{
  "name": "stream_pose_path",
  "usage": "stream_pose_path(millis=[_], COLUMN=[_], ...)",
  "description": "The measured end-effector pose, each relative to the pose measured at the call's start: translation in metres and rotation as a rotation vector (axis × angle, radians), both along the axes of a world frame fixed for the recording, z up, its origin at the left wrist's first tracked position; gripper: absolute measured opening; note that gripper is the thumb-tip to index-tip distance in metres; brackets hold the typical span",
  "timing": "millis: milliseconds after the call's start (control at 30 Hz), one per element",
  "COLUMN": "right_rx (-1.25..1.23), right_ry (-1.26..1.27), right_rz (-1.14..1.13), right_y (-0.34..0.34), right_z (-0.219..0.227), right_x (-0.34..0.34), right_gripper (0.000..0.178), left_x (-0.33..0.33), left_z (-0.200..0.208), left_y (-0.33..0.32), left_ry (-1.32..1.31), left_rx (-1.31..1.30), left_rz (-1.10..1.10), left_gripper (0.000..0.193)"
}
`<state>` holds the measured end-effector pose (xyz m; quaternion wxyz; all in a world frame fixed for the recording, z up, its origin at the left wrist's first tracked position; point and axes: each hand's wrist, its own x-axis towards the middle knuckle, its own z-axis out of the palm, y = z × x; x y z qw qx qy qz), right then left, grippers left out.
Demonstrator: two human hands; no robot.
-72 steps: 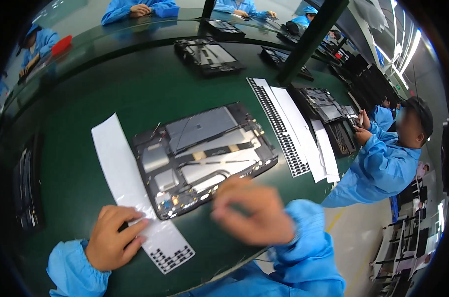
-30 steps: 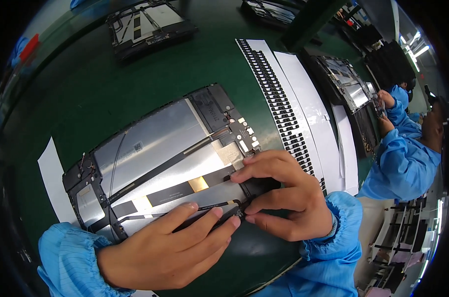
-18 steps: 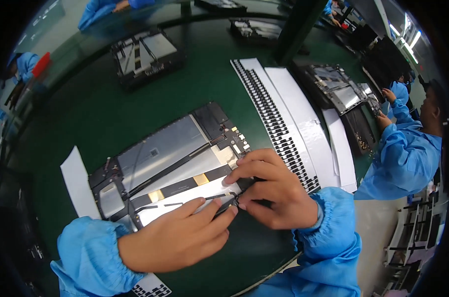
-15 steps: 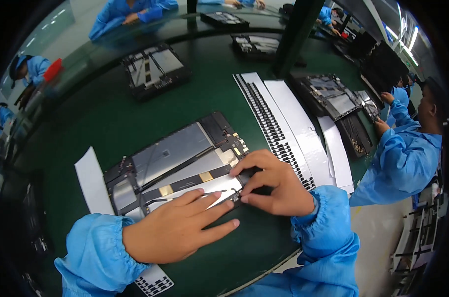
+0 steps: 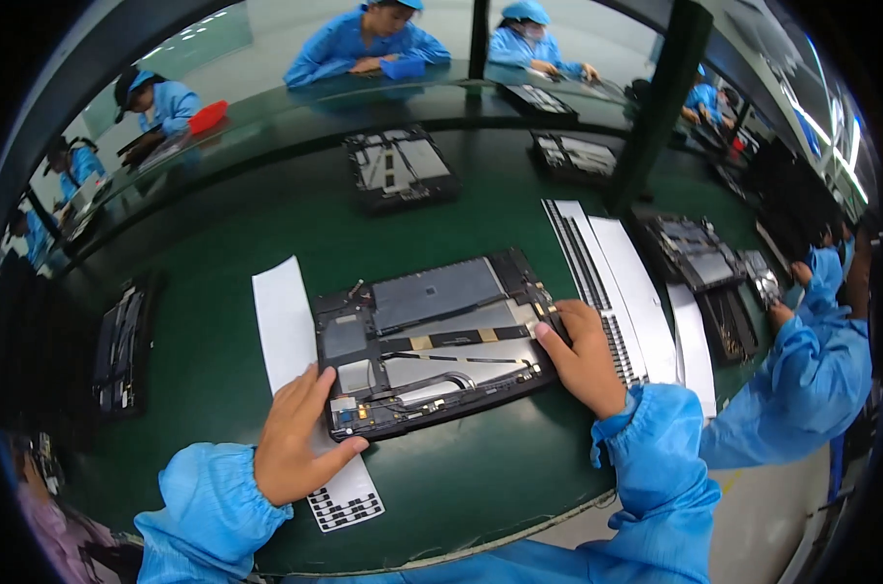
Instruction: The person assembles tablet housing components by applying adhesive strips to them with tweezers.
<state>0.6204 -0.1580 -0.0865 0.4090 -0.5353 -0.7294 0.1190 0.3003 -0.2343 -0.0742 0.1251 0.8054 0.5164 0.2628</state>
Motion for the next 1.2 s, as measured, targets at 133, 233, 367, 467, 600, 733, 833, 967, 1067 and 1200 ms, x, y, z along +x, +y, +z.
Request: stream_pose_path(millis=[133, 233, 367, 467, 600, 733, 833, 967, 1067, 1200], right_rx=[-0.089, -0.218, -0.034, -0.186, -0.094, -0.036, 0.03, 0.151, -0.12, -0.224], right_ry=[0.242, 0.536, 0.334, 0.371, 0.396, 0.479, 0.417, 0.591, 0.095, -0.033], right_rz=[0.028, 0.228, 0.5, 0.682, 0.759, 0.698, 0.715, 0.655, 0.621, 0.779], right_y=[0.004, 0.008, 0.041, 0.088, 0.147, 0.162, 0.16, 0.17, 0.155, 0.151], right_z=[0.027, 0.069, 0.11, 0.115, 0.089, 0.044, 0.023, 0.001, 0.003, 0.006], right_x=[-0.026, -0.048, -0.131, -0.232, -0.387, -0.497, -0.543, -0.556, -0.552, -0.521], right_gripper=[0.032, 0.027, 0.032, 0.037, 0.026, 0.021, 0.021, 0.025, 0.045, 0.057], left_x=[-0.009, -0.021, -0.069, -0.11, -0.155, -0.18, -0.197, -0.201, -0.235, -0.241], left_z=[0.013, 0.03, 0.031, 0.022, 0.002, -0.015, -0.025, -0.026, -0.041, -0.043], left_y=[-0.015, -0.032, -0.063, -0.075, -0.069, -0.061, -0.063, -0.061, -0.057, -0.045], left_ry=[-0.198, -0.414, -0.618, -0.667, -0.675, -0.438, -0.429, -0.409, -0.87, -1.074], left_rx=[0.143, 0.248, 0.359, 0.453, 0.561, 0.559, 0.386, 0.364, 0.42, 0.392], left_rz=[0.092, 0.109, 0.247, 0.51, 0.799, 1.067, 1.192, 1.182, 1.182, 1.129], left_gripper=[0.068, 0.061, 0.058, 0.056, 0.053, 0.051, 0.051, 0.055, 0.076, 0.077])
